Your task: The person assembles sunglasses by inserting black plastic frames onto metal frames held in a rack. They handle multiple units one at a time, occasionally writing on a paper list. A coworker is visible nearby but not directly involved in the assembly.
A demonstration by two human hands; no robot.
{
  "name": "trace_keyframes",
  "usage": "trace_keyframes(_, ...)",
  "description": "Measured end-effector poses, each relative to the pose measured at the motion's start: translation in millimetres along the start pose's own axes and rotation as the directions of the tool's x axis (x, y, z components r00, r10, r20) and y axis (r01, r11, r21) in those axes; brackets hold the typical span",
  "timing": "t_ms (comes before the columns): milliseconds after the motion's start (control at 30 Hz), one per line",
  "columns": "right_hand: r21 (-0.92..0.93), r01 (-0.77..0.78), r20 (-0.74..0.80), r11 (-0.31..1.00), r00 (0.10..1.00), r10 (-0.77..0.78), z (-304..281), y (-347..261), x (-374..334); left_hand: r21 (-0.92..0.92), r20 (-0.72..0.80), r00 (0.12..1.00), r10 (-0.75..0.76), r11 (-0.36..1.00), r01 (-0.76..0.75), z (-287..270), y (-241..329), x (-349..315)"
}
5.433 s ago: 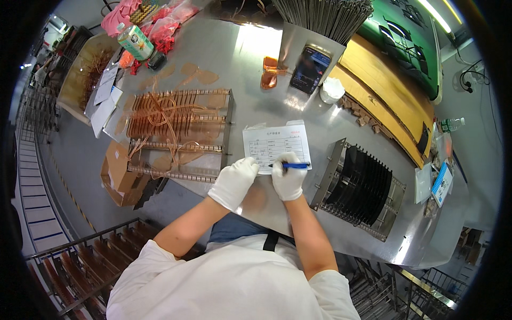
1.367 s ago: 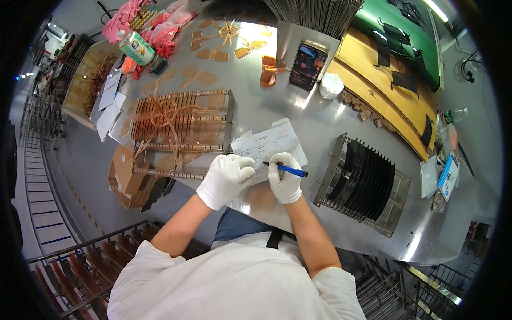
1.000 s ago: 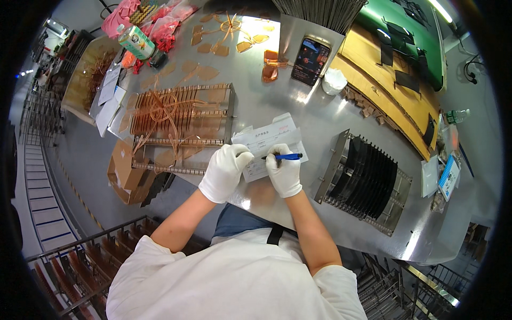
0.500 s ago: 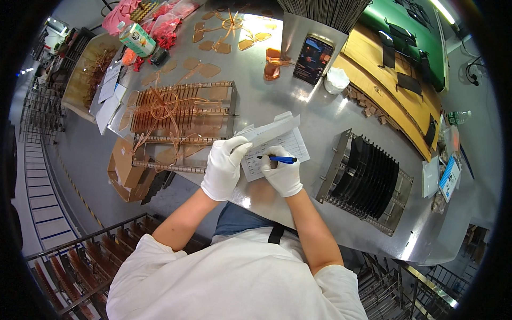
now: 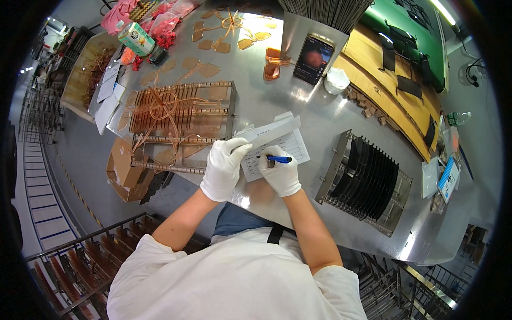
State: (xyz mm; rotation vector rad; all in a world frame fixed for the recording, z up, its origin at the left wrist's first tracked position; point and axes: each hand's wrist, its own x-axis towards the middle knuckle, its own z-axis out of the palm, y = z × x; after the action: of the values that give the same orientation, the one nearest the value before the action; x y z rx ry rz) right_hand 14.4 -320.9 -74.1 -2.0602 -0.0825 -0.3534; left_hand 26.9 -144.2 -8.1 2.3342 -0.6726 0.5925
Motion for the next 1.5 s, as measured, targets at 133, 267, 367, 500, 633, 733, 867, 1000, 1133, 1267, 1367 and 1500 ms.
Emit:
trace_keyframes(133,0.002,0.0,0.002,1.0,1.0,0.0,-1,-3,1,0.007,-0.01,1.0,0.004,1.0,-0.004,0,0,0)
trace_keyframes(267,0.02,-0.002,-0.036,1.0,0.999,0.003,2,-2,2,0.003,-0.007,1.0,0.0,1.0,0.0,1,-1,-1)
trace_keyframes(367,-0.056,0.011,-0.002,0.998,1.0,-0.011,-5,-6,1,-0.01,0.014,1.0,-0.021,1.0,0.021,1,-1,-3)
trace_keyframes(500,0.106,0.046,-0.05,0.993,0.998,-0.041,-10,2,-4,-0.015,0.018,1.0,-0.018,1.0,0.018,1,0,-3)
trace_keyframes(633,0.148,0.039,-0.092,0.988,0.995,-0.026,-12,6,-15,0.003,0.005,1.0,-0.009,1.0,0.009,2,-1,-2)
trace_keyframes(733,0.146,0.009,-0.095,0.989,0.995,0.005,-21,6,-30,0.016,-0.007,1.0,-0.026,1.0,0.027,5,-2,-4)
trace_keyframes(867,0.08,0.087,-0.037,0.993,0.996,-0.084,-42,-10,-34,0.055,-0.018,0.999,-0.046,0.997,0.047,5,2,-3)
trace_keyframes(1000,0.041,0.078,-0.004,0.996,0.997,-0.078,-49,-10,-34,0.099,-0.028,0.995,-0.1,0.99,0.102,4,10,-2)
trace_keyframes(1133,0.089,0.051,-0.021,0.995,0.999,-0.05,-49,-9,-33,0.076,0.028,0.995,-0.096,0.993,0.093,3,15,2)
trace_keyframes(1267,0.085,0.106,-0.168,0.991,0.982,-0.091,-50,-4,-37,0.015,0.321,0.947,-0.005,1.0,0.0,-7,26,4)
trace_keyframes(1367,0.028,0.145,-0.271,0.989,0.953,-0.132,-51,3,-40,0.095,0.449,0.893,0.028,0.992,-0.078,-6,36,9)
trace_keyframes(1500,-0.005,0.167,-0.307,0.986,0.938,-0.16,-50,5,-41,0.199,0.495,0.867,-0.048,0.978,-0.059,-6,50,21)
